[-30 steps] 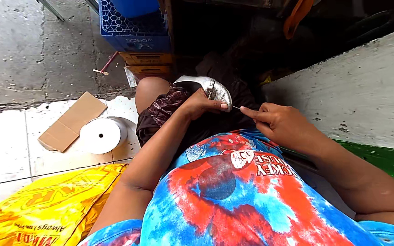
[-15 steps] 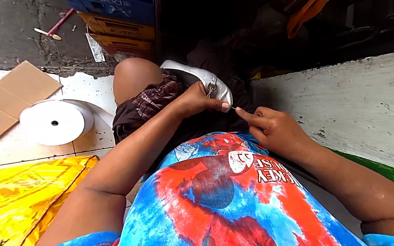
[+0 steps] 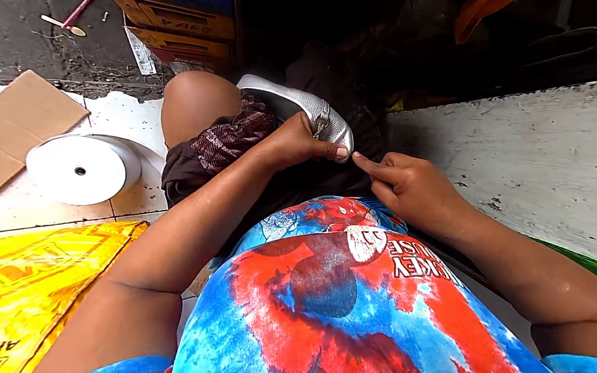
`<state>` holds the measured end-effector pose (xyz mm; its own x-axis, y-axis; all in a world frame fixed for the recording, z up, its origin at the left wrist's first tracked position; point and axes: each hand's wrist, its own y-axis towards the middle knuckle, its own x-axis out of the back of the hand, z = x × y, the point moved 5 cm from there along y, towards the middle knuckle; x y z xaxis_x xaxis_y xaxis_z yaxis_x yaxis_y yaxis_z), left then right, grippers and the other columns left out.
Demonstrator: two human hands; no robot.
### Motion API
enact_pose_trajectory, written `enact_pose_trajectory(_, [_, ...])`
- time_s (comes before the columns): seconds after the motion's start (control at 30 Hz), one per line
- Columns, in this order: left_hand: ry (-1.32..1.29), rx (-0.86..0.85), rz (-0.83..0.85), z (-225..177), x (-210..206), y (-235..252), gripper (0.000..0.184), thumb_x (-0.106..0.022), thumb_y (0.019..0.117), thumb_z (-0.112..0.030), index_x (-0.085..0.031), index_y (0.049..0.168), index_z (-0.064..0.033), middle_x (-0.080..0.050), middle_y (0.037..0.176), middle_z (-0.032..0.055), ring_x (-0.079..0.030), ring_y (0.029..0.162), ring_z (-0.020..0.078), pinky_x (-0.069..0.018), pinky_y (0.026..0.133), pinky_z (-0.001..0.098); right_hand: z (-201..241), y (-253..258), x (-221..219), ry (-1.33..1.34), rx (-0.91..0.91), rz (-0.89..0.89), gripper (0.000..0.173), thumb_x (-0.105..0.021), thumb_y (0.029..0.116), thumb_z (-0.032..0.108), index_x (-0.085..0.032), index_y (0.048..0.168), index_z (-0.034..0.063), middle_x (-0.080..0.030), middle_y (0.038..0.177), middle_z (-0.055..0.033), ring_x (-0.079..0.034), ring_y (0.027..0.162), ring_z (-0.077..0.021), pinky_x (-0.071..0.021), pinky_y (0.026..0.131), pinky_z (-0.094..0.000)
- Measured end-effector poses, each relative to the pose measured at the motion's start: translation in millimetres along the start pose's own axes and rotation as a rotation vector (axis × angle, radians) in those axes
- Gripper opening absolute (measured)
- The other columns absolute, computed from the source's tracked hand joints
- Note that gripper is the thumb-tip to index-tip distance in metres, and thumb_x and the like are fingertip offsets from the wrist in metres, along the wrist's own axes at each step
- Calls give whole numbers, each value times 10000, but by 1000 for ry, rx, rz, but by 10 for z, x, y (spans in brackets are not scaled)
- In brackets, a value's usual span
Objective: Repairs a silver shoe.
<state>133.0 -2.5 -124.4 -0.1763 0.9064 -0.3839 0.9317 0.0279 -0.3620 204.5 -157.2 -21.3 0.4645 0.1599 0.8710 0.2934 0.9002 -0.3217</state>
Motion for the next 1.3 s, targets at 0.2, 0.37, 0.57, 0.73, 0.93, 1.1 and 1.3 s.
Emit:
enact_pose_trajectory(0.2, [4,7,-4,-10,-8,20,213,-818,791,35,-696,940,-55,-746,819,-6,-698,703,48,-588,671,219,-16,42,-1,-4,0,-12,422,-562,939,95,-712,1331,131,-608,741,-78,-582,624,-200,-471,529,-350])
enact_pose_trajectory(0.37, [-44,47,41,-34,-37,-2,176,-776,856,3,-687,999,-47,-745,852,4,-706,740,69,-596,701,247,-88,-60,84,-12,24,-51,421,-543,933,103,-727,1310,137,-616,734,-83,-583,616,-200,-478,532,-367])
enact_pose_trajectory(0.57, [-68,102,44,-26,-68,3,218,-762,903,-61,-657,1087,-9,-736,936,49,-719,826,114,-608,754,300,-81,-98,143,-93,21,-74,389,-532,952,102,-744,1277,122,-669,775,-114,-628,648,-219,-521,587,-381])
enact_pose_trajectory(0.73, [-64,108,42,-37,-78,18,208,-777,892,-69,-668,1060,-12,-729,915,47,-701,791,104,-591,719,283,13,-76,172,-155,39,-93,371,-529,945,91,-762,1234,87,-681,764,-127,-640,631,-231,-526,575,-375])
enact_pose_trajectory(0.93, [-42,97,47,-10,-51,51,232,-778,901,-102,-668,1081,-4,-725,940,66,-704,823,120,-594,738,299,86,7,160,-206,20,-58,351,-537,944,89,-760,1214,59,-684,769,-128,-628,608,-243,-524,560,-399])
enact_pose_trajectory(1.1, [-31,86,26,-24,-39,40,236,-772,903,-98,-661,1090,-5,-723,941,63,-703,828,118,-594,747,304,99,77,148,-185,-13,-18,333,-563,941,72,-750,1215,44,-676,778,-137,-636,631,-271,-531,576,-445])
enact_pose_trajectory(1.3, [-89,68,-4,-5,-43,29,211,-743,911,-51,-651,1096,-6,-728,951,65,-718,838,143,-613,755,335,90,103,167,-130,-55,-22,293,-592,960,75,-753,1204,58,-706,843,-146,-694,729,-306,-569,641,-500])
